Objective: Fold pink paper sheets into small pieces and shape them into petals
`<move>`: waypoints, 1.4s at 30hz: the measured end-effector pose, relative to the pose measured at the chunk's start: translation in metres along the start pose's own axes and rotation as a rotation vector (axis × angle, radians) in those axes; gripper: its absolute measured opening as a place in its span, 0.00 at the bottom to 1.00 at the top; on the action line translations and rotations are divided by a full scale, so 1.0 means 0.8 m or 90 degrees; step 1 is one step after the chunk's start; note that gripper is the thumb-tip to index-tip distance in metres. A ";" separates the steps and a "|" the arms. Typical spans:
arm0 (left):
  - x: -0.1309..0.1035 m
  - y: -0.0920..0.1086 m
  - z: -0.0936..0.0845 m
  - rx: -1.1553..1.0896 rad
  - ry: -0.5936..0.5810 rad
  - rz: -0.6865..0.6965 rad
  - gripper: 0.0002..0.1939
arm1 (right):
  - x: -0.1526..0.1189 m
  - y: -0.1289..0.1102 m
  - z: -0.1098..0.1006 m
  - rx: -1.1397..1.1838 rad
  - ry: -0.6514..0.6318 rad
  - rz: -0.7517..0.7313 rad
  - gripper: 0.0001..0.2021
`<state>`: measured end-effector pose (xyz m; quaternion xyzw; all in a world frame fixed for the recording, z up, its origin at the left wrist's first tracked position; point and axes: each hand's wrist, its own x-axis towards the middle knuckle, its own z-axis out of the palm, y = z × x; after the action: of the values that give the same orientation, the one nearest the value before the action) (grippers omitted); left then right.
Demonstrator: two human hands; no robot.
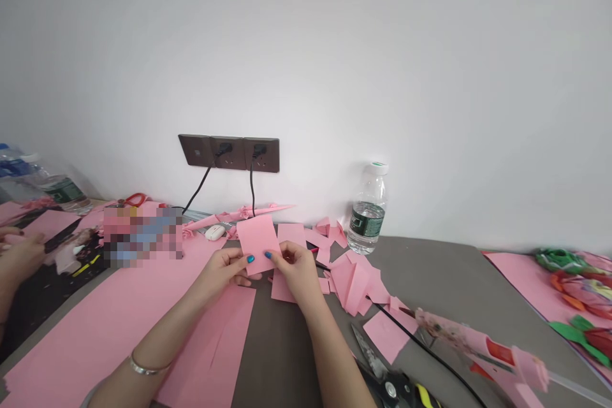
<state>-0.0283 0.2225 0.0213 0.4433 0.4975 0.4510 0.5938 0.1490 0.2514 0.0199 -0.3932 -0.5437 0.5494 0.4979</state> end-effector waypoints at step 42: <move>-0.002 0.001 -0.002 -0.011 -0.028 0.009 0.21 | -0.003 -0.009 0.001 -0.010 -0.051 0.055 0.25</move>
<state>-0.0301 0.2213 0.0224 0.4515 0.4771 0.4498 0.6052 0.1498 0.2484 0.0265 -0.3976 -0.5500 0.5818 0.4483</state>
